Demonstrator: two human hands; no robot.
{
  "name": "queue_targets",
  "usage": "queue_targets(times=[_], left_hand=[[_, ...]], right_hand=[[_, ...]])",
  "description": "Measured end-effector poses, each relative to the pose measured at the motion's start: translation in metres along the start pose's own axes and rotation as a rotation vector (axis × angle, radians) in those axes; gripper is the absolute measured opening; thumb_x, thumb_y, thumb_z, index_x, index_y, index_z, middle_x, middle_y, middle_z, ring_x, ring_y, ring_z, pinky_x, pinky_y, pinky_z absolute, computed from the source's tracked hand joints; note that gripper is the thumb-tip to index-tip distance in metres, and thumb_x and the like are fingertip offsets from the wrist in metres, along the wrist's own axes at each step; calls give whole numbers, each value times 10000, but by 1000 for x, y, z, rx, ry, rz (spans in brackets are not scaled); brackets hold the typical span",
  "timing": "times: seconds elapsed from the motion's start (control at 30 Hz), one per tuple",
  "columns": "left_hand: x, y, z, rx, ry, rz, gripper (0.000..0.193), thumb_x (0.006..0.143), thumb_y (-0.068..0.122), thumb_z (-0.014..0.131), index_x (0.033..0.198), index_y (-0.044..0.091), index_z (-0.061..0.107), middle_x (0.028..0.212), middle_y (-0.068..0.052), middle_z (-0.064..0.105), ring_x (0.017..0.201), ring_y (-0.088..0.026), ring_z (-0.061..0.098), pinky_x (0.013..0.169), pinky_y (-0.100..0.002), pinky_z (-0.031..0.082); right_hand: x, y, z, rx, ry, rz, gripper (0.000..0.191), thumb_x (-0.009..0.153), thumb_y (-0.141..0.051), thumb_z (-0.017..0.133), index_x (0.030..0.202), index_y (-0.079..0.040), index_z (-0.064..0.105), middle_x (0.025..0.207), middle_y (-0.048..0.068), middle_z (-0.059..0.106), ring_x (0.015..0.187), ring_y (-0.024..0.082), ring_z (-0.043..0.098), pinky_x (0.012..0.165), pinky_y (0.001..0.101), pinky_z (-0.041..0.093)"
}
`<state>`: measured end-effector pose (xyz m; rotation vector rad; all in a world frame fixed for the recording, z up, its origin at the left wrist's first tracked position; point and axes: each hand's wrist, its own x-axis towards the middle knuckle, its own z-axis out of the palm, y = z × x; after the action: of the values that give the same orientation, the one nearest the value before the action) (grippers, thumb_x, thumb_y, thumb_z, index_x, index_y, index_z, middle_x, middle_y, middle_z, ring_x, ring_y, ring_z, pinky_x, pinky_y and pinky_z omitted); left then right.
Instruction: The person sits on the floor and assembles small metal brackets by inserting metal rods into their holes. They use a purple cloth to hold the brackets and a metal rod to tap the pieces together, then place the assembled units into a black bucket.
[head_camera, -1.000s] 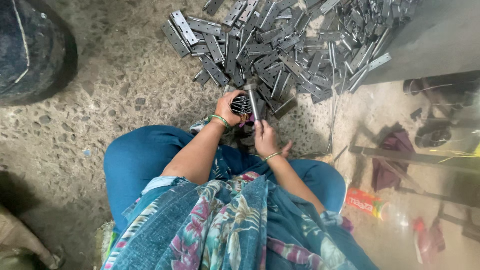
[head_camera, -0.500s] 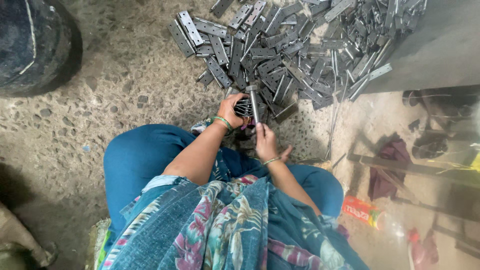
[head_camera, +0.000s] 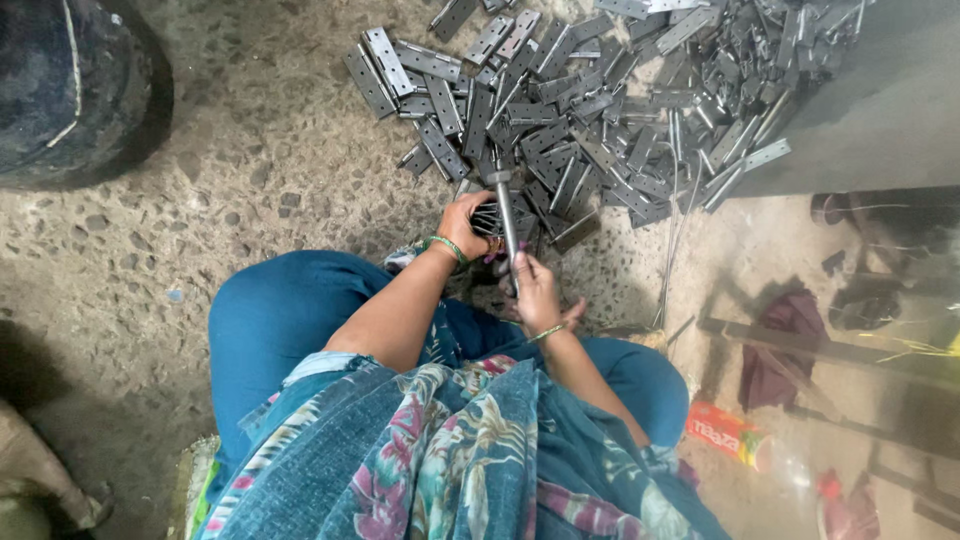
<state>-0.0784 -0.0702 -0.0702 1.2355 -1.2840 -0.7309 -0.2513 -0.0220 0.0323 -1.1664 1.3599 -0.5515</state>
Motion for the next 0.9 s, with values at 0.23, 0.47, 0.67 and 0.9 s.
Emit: queue_targets(times=[0.23, 0.47, 0.67, 0.9], left_hand=[[0, -2, 1, -12, -37, -54, 580, 580, 146, 879, 1134, 131, 707, 1043, -103, 744, 1001, -315, 705, 915, -379, 567], [-2, -3, 3, -6, 14, -58, 666, 492, 166, 907, 1116, 93, 685, 984, -141, 709, 933, -336, 683, 877, -392, 555], [0, -3, 3, 9, -7, -12, 601, 572, 141, 887, 1150, 121, 721, 1058, -118, 754, 1001, -328, 707, 926, -384, 570], [-1, -3, 3, 14, 7, -59, 663, 514, 157, 906, 1141, 121, 697, 1032, -128, 721, 961, -335, 700, 883, -396, 565]], right_hand=[[-17, 2, -8, 201, 115, -499, 417, 1100, -466, 393, 1141, -92, 573, 745, -15, 547, 542, 66, 443, 495, 244, 359], [-7, 10, 0, 73, -17, 109, 489, 1103, -424, 346, 984, -40, 624, 624, 6, 522, 443, 88, 411, 408, 255, 320], [-10, 3, 4, -65, 188, -518, 368, 1111, -408, 420, 1071, -75, 570, 704, -44, 503, 551, 46, 430, 502, 212, 345], [-8, 12, -6, -4, -5, -174, 348, 1117, -347, 450, 1012, -59, 615, 677, -35, 511, 544, 61, 433, 487, 253, 350]])
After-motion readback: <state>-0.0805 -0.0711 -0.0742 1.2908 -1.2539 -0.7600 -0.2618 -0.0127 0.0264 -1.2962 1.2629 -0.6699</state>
